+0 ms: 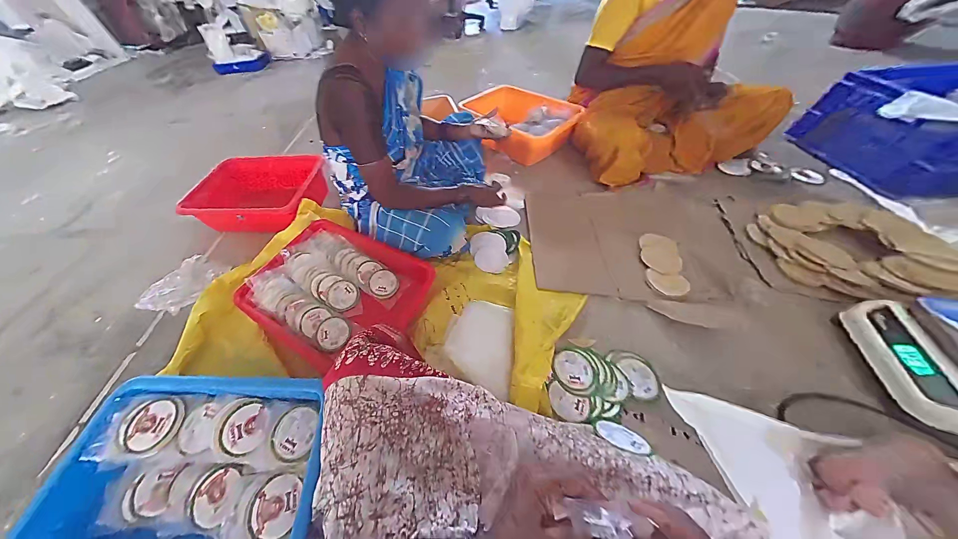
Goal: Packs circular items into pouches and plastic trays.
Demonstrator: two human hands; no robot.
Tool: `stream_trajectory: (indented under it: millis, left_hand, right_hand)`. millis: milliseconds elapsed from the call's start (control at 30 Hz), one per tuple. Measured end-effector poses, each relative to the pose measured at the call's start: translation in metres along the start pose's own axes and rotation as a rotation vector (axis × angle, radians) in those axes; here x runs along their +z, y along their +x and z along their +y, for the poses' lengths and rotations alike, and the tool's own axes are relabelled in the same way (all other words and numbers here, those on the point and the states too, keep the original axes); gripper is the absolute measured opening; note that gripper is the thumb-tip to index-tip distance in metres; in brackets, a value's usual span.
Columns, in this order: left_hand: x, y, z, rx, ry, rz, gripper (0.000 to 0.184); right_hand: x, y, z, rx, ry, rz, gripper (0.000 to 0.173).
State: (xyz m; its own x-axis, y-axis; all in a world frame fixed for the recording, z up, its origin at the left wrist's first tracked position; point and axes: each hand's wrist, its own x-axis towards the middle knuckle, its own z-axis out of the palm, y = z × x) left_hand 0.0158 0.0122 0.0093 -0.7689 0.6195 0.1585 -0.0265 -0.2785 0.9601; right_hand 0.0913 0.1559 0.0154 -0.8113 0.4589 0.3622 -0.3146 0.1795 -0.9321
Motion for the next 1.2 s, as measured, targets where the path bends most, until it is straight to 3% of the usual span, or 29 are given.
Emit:
stream_trajectory:
  millis: [167,267,400,600,800,967,1100,1200]
  left_hand:
    - [-0.002,-0.006,-0.006,0.016,-0.074,0.183,0.008]
    - [-0.005,-0.006,-0.008,0.03,-0.137,0.266,0.01]
    - [-0.013,-0.007,-0.008,-0.006,-0.139,0.359,0.011]
    - [-0.022,-0.012,-0.008,0.091,-0.049,0.334,0.018]
    - [-0.027,-0.016,-0.01,0.078,0.104,0.219,0.015]
    - [-0.024,-0.019,-0.007,0.086,0.243,0.098,0.014]
    - [-0.029,-0.021,-0.011,0.108,0.271,0.078,0.01]
    - [-0.035,-0.024,-0.015,0.128,0.323,0.152,0.009]
  right_hand:
    - [-0.001,0.001,-0.015,0.113,-0.014,0.054,0.027]
    - [-0.005,0.003,-0.006,0.131,0.038,0.107,0.028]
    - [-0.009,0.007,0.003,0.236,0.014,0.235,0.017]
    - [-0.006,0.005,0.009,0.321,0.014,0.222,0.019]
    - [0.006,0.013,-0.014,0.016,-0.247,-0.203,0.046]
    - [0.017,0.03,-0.019,-0.071,-0.508,-0.36,0.024]
    - [0.011,0.047,-0.009,0.061,-0.235,-0.289,0.028]
    - [-0.001,0.07,0.025,0.258,-0.162,-0.101,0.017]
